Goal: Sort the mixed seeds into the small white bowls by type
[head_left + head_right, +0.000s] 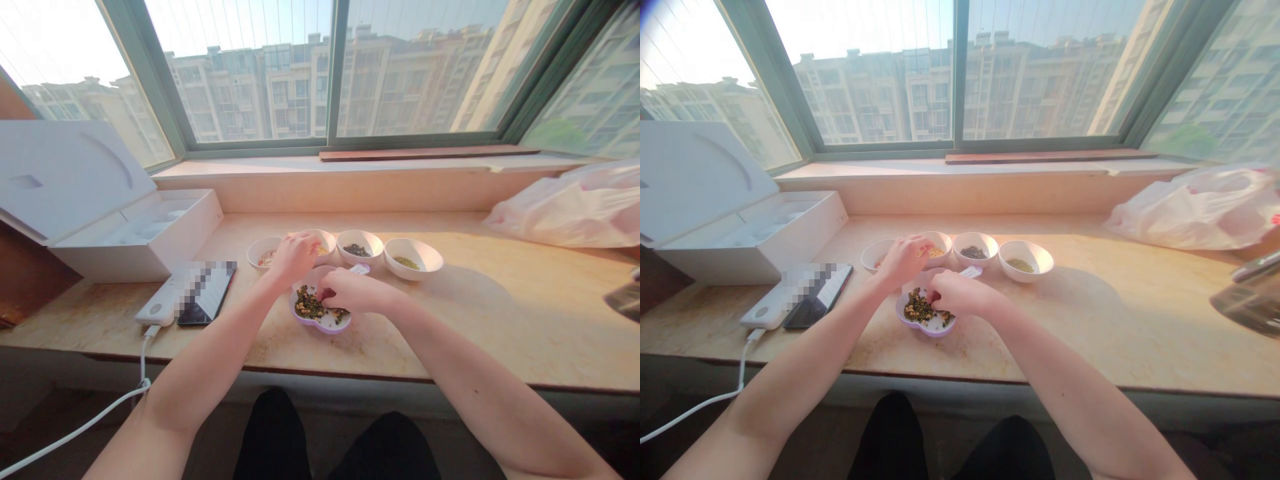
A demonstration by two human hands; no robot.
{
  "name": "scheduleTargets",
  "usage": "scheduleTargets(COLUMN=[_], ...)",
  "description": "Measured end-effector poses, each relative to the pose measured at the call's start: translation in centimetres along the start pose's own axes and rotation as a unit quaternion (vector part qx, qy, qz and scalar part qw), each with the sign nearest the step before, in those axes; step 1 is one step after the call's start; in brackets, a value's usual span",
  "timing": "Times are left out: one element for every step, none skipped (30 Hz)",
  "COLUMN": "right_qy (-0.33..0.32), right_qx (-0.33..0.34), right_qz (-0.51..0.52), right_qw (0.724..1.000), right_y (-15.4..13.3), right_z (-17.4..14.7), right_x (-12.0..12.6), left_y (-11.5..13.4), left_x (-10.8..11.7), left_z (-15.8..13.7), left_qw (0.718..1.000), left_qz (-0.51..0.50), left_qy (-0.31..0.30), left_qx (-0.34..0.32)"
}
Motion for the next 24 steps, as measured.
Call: scheduleTargets(right_qy=[-0.019,-0.037,-0.048,-0.049,-0.047,-0.043,-0.037,-0.029,-0.021,-0.016,-0.014,-0.013,-0.014,-0.015,-0.015,-0.014,-0.012,-0.009,-0.006,-0.002,0.002,0.006,0.011,0.016], right_qx=[-0.003,-0.006,-0.007,-0.007,-0.009,-0.011,-0.012,-0.013,-0.011,-0.007,-0.003,-0.001,-0.001,-0.003,-0.007,-0.010,-0.010,-0.007,-0.002,0.003,0.010,0.017,0.024,0.030], right_qz=[-0.002,-0.004,-0.006,-0.003,0.002,0.008,0.014,0.020,0.024,0.024,0.022,0.016,0.010,0.003,-0.004,-0.010,-0.013,-0.012,-0.009,-0.004,0.002,0.007,0.011,0.014], right_qw=[1.000,0.999,0.999,0.999,0.999,0.999,0.999,0.999,0.999,1.000,1.000,1.000,1.000,1.000,1.000,1.000,1.000,1.000,1.000,1.000,1.000,1.000,1.000,0.999], right_y=[-0.2,-0.4,-0.6,-0.8,-0.9,-1.0,-1.0,-1.0,-1.0,-1.0,-1.0,-1.0,-0.9,-0.9,-0.9,-0.9,-1.0,-1.0,-1.1,-1.2,-1.2,-1.3,-1.3,-1.3], right_z=[0.0,-0.1,-0.1,-0.2,-0.2,-0.3,-0.4,-0.4,-0.4,-0.5,-0.5,-0.5,-0.5,-0.5,-0.5,-0.5,-0.5,-0.5,-0.5,-0.5,-0.4,-0.4,-0.4,-0.4], right_x=[-0.1,-0.2,-0.2,-0.1,0.1,0.2,0.4,0.6,0.8,1.0,1.0,1.1,1.2,1.2,1.2,1.2,1.2,1.2,1.3,1.3,1.3,1.4,1.4,1.5], left_y=[0.0,-0.1,-0.1,-0.2,-0.2,-0.2,-0.2,-0.2,-0.2,-0.2,-0.2,-0.1,-0.1,-0.1,0.0,0.0,0.0,0.0,0.0,0.0,0.0,0.0,0.1,0.1], left_x=[0.0,-0.1,-0.1,-0.1,0.0,0.0,0.1,0.1,0.2,0.2,0.2,0.2,0.2,0.2,0.2,0.2,0.2,0.2,0.2,0.2,0.3,0.3,0.4,0.4], left_z=[0.0,0.0,0.0,0.0,-0.1,-0.1,-0.1,-0.1,-0.2,-0.2,-0.2,-0.2,-0.3,-0.3,-0.3,-0.3,-0.4,-0.4,-0.4,-0.4,-0.4,-0.4,-0.4,-0.4], left_qw=[1.000,1.000,1.000,1.000,1.000,1.000,1.000,1.000,1.000,1.000,1.000,1.000,1.000,1.000,1.000,1.000,1.000,1.000,1.000,1.000,0.999,0.999,0.999,0.999], left_qz=[0.000,-0.002,-0.004,-0.006,-0.009,-0.012,-0.015,-0.017,-0.018,-0.019,-0.020,-0.020,-0.020,-0.021,-0.022,-0.022,-0.023,-0.024,-0.026,-0.028,-0.031,-0.034,-0.036,-0.039], left_qy=[0.000,0.000,0.000,0.000,0.001,0.001,0.000,-0.001,-0.002,-0.003,-0.005,-0.006,-0.006,-0.006,-0.006,-0.006,-0.006,-0.005,-0.005,-0.004,-0.004,-0.003,-0.003,-0.003], left_qx=[0.001,0.002,0.003,0.006,0.008,0.010,0.012,0.014,0.015,0.015,0.015,0.014,0.013,0.013,0.012,0.012,0.012,0.011,0.010,0.008,0.007,0.006,0.006,0.007])
Point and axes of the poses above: each hand's wrist, its own z-axis towards the middle knuckle, its own x-axis out of the back of the hand, y = z × x, the point moved 7 cm from there along z, towards the middle knuckle, and after that the axes turned 10 degrees about z, right-handed, at the moved point
